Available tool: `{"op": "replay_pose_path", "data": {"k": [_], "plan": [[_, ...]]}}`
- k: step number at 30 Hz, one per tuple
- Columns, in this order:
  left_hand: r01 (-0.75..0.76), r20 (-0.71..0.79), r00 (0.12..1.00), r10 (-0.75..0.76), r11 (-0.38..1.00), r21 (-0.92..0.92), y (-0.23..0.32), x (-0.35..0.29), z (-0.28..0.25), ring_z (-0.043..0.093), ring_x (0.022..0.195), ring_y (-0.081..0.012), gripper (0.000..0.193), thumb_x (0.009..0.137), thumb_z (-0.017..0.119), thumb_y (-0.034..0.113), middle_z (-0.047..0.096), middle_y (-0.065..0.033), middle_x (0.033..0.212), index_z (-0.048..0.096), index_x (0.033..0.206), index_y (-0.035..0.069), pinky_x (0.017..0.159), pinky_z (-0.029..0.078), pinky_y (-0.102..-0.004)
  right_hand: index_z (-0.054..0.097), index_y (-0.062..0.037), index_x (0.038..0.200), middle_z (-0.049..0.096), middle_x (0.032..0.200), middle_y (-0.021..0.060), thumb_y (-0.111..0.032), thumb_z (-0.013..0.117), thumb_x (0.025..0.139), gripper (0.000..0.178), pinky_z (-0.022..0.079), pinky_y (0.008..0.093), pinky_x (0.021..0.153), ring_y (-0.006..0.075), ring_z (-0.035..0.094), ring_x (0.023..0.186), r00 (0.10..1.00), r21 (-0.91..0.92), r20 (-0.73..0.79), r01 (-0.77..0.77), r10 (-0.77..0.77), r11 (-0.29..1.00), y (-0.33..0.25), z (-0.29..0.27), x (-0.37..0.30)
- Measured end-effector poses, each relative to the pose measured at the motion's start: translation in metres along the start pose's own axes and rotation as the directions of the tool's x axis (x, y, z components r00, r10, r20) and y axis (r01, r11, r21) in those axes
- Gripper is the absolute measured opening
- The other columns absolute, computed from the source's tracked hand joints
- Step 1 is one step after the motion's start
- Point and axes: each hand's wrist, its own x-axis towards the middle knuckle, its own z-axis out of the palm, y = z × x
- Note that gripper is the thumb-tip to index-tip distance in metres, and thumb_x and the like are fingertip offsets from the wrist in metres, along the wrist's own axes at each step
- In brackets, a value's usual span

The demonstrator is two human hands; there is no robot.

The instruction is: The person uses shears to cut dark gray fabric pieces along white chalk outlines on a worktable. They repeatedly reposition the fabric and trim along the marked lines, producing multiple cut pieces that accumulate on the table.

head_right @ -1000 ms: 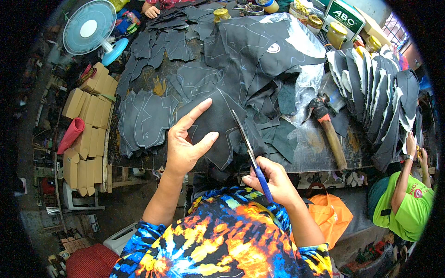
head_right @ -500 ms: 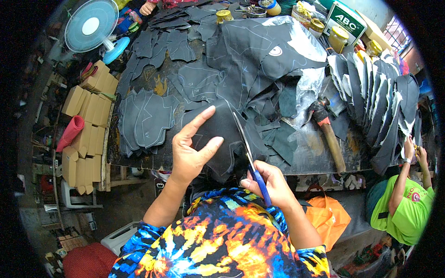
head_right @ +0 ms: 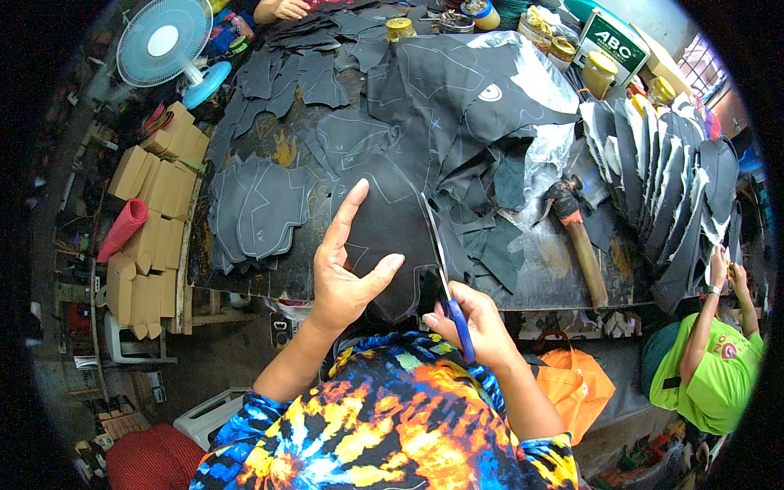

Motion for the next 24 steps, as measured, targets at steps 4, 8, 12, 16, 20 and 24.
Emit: {"op": "replay_pose_path", "data": {"k": [4,8,12,16,20,24], "plan": [[-0.001,0.002,1.0,0.001,1.0,0.009,-0.002,-0.005,0.005,0.057,0.127,-0.0188,0.085,0.079,0.076,-0.006,0.053,-0.0141,0.147,0.039,0.155,0.0,0.107,0.046,-0.0319,0.06,-0.0047,0.1,0.054,0.082,-0.0042,-0.017,0.077,0.09,0.023,0.043,0.0231,0.068,0.0053,0.049,0.076,0.993,0.077,-0.001,0.114,-0.114,0.991,-0.006,0.003,0.008],[0.033,0.008,0.999,-0.032,0.998,-0.051,-0.002,-0.008,0.003,0.057,0.128,-0.0195,0.084,0.079,0.077,-0.005,0.052,-0.0151,0.148,0.039,0.154,0.0,0.108,0.045,-0.0323,0.061,-0.0045,0.096,0.053,0.081,-0.0049,-0.018,0.077,0.09,0.022,0.042,0.0224,0.067,0.0049,0.048,0.074,0.999,-0.008,-0.019,0.047,-0.047,0.999,-0.007,0.001,0.01],[-0.012,0.007,1.0,0.012,0.997,0.072,-0.003,-0.01,0.002,0.058,0.126,-0.0191,0.082,0.08,0.076,-0.006,0.053,-0.0144,0.147,0.04,0.153,-0.001,0.107,0.046,-0.032,0.061,-0.0049,0.089,0.052,0.075,-0.0071,-0.017,0.077,0.09,0.019,0.041,0.0217,0.063,0.0039,0.046,0.07,0.998,-0.021,-0.058,0.021,-0.022,1.0,-0.003,0.003,0.007],[-0.008,-0.003,1.0,0.008,0.999,-0.053,-0.004,-0.01,0.004,0.061,0.12,-0.0175,0.073,0.083,0.074,-0.007,0.059,-0.0118,0.138,0.045,0.15,-0.002,0.104,0.048,-0.0312,0.059,-0.0065,0.082,0.05,0.071,-0.0091,-0.016,0.077,0.09,0.022,0.038,0.0212,0.059,0.0028,0.043,0.066,0.997,-0.012,-0.073,-0.018,0.017,1.0,0.0,0.005,0.0],[0.04,-0.077,0.996,-0.053,0.985,-0.166,-0.002,-0.003,-0.004,0.065,0.109,-0.0148,0.051,0.085,0.076,-0.006,0.067,-0.0095,0.121,0.062,0.134,-0.003,0.097,0.052,-0.0284,0.058,-0.0073,0.083,0.049,0.072,-0.0091,-0.015,0.076,0.09,0.021,0.038,0.0209,0.061,0.0028,0.043,0.067,0.999,0.017,0.003,-0.054,0.054,0.998,0.001,-0.002,0.0],[0.042,-0.114,0.992,-0.049,0.997,-0.058,-0.001,0.004,-0.01,0.066,0.105,-0.0134,0.04,0.085,0.078,-0.004,0.069,-0.0069,0.117,0.068,0.124,-0.001,0.094,0.053,-0.0273,0.057,-0.0075,0.091,0.05,0.076,-0.0073,-0.016,0.075,0.091,0.02,0.04,0.0212,0.063,0.0036,0.045,0.07,0.993,0.103,0.09,0.06,-0.069,0.993,0.001,-0.004,0.003]]}}
